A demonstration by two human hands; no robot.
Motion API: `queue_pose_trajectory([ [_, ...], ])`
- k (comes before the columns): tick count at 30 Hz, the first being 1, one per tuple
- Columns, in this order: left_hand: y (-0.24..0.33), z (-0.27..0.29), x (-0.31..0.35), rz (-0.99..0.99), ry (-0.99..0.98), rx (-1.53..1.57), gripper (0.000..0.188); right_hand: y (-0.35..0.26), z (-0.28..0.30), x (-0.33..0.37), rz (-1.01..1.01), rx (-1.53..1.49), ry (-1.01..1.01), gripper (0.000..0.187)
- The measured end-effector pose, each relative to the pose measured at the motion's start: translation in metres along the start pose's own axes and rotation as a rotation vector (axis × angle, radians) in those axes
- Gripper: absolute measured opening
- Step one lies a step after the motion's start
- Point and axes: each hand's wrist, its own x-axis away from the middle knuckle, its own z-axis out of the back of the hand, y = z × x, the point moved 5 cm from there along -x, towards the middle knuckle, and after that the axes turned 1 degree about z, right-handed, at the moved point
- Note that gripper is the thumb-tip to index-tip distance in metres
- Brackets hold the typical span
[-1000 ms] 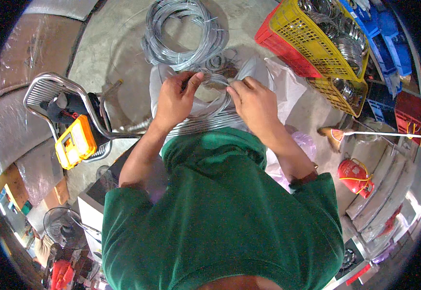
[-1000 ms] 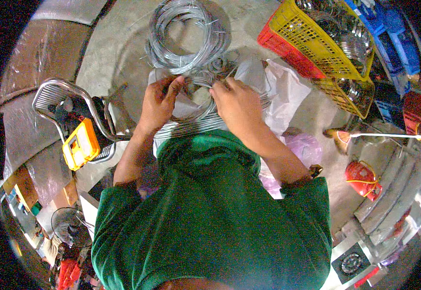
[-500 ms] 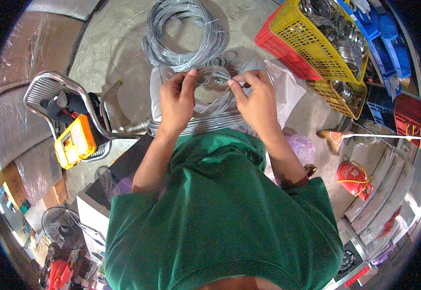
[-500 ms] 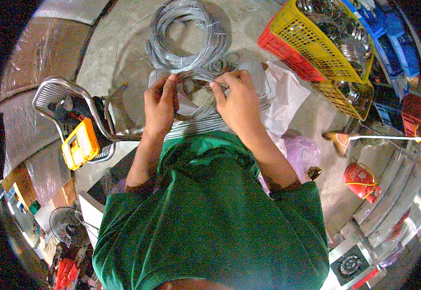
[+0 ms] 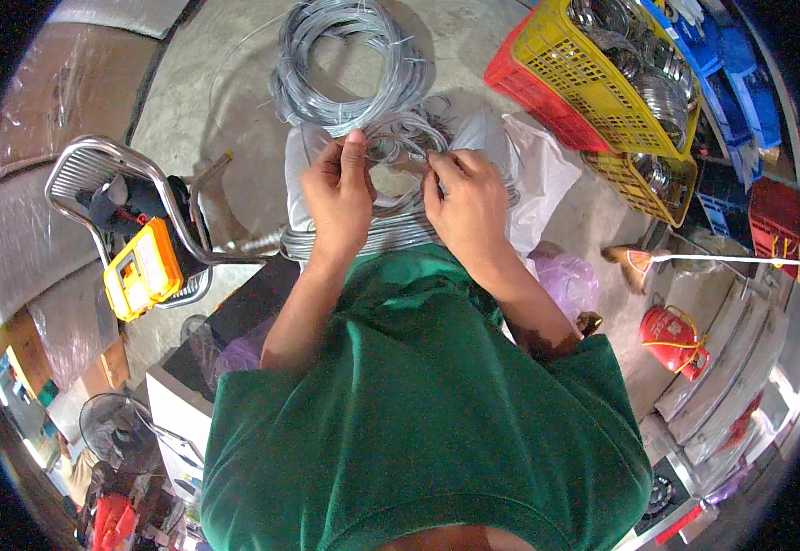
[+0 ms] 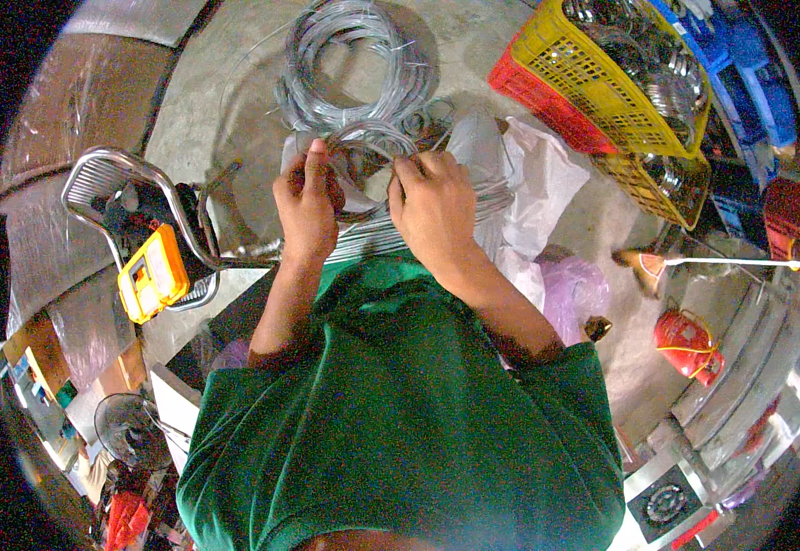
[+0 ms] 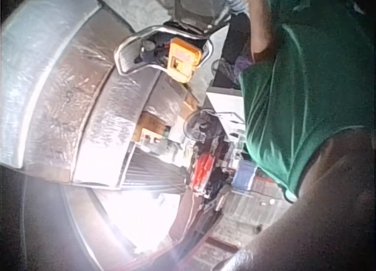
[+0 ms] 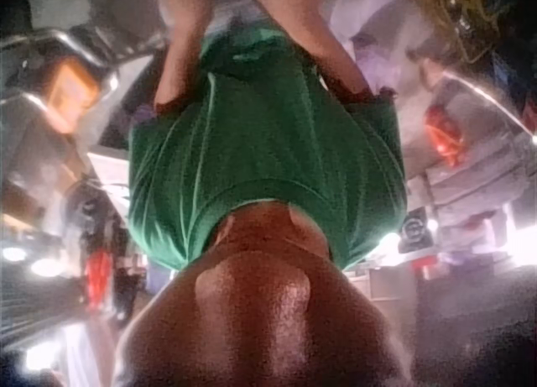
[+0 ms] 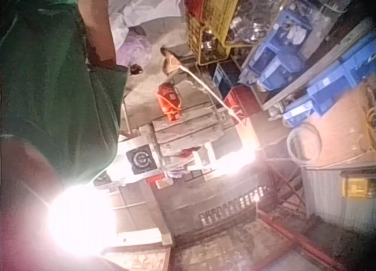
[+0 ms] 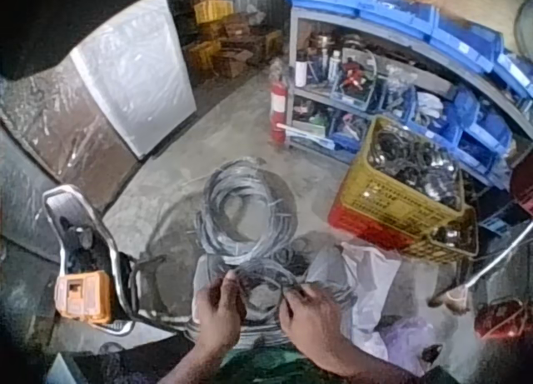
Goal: The person coils a length of silver wire by hand into a circular bundle, repeatedly wrapping and adjusting the loops to form a neat coil. The person holds the wire with both hands, pulls it taut, and secures the coil shape.
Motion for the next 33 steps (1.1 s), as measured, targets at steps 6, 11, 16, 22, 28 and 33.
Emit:
queue_pose_trajectory([
  [6, 0.002, 0.0, 0.003, -0.014, -0.028, -0.03, 0.036, 0.021, -0.011, 0.0, -0.113, -0.15, -0.058, 0.016],
  [11, -0.003, 0.002, 0.002, -0.006, -0.048, -0.028, 0.032, 0.031, -0.018, -0.006, -0.149, -0.294, -0.057, 0.015],
  [16, -0.004, 0.005, 0.002, 0.024, -0.086, -0.132, 0.034, 0.035, -0.005, -0.015, 0.029, -0.151, -0.056, 0.018],
  [22, -0.005, 0.005, 0.001, 0.287, -0.202, 0.168, 0.034, 0.048, 0.005, -0.03, 0.214, -0.148, 0.009, 0.016],
  [28, -0.006, 0.001, 0.001, 0.388, -0.266, 0.283, 0.035, 0.056, -0.003, -0.026, 0.123, -0.276, -0.133, 0.013],
  [33, -0.007, 0.004, -0.006, 0.425, -0.307, 0.218, 0.035, 0.066, -0.011, -0.024, -0.059, -0.461, -0.336, 0.018],
])
